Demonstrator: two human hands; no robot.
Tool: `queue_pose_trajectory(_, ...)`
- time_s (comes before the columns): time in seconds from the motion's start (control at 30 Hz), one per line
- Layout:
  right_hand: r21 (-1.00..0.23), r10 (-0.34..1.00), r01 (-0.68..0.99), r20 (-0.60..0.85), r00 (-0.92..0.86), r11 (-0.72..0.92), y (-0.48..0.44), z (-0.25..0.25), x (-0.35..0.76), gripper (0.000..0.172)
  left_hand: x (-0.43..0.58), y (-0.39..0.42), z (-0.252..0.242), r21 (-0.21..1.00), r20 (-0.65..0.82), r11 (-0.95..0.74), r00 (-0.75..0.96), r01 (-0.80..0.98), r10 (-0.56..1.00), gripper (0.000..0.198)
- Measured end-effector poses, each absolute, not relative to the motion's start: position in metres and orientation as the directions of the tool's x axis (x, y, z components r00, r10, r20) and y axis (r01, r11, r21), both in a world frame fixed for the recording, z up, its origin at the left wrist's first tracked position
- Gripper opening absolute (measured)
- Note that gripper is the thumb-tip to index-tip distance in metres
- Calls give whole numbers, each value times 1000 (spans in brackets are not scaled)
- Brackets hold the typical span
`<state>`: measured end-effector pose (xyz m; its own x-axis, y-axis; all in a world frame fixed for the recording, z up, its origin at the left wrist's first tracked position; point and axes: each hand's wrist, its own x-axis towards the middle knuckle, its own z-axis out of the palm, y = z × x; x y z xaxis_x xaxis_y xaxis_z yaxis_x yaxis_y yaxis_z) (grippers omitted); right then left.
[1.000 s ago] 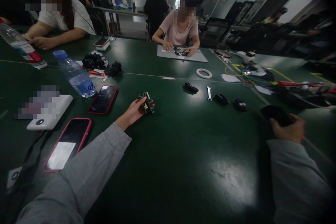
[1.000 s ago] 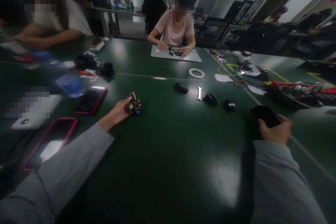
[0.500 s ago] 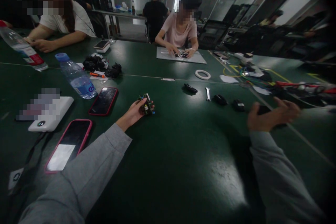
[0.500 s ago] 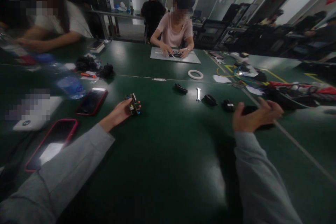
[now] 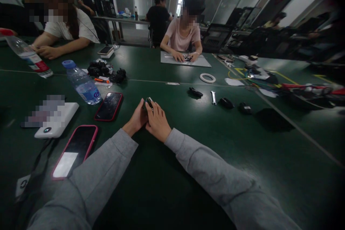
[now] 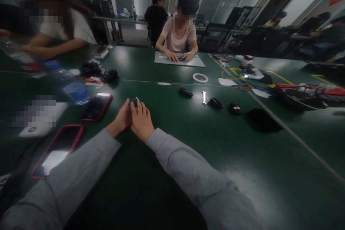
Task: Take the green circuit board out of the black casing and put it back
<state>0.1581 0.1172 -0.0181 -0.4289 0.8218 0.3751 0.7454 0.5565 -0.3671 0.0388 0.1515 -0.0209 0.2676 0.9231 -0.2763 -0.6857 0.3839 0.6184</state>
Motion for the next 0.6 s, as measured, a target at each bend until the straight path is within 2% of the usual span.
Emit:
queue_pose_trajectory(0.1,-404,872,784,345,-346,471,129,-18,170,86,38,148,-12,632,-243,393,310,-668,919,47)
queue_pose_trajectory(0.2,-557,937,759,276,-214,337,145,-17,187,82,36,144,-7,650,-185,388,359,-654,915,47)
queue_pose_trajectory(0.27,-728,969,640,208,-136,246,156,-13,199,81,35,142,-7,657,-133,392,413,-644,901,48)
queue_pose_trajectory(0.37,-944,996,324,33,-80,58,163,-2,219,74,34,141,-9,674,-78,410,493,-614,866,52)
queue_pose_trajectory(0.43,-988,990,133,-91,-111,-76,160,8,237,54,33,141,-10,694,-72,420,524,-584,849,55)
queue_pose_trajectory(0.5,-991,985,20,-136,-111,-134,155,17,265,35,31,141,-11,716,-78,418,531,-559,844,57)
queue_pose_trajectory(0.6,-994,995,-76,-81,66,-76,155,29,333,48,27,143,-11,732,-94,412,519,-542,849,57)
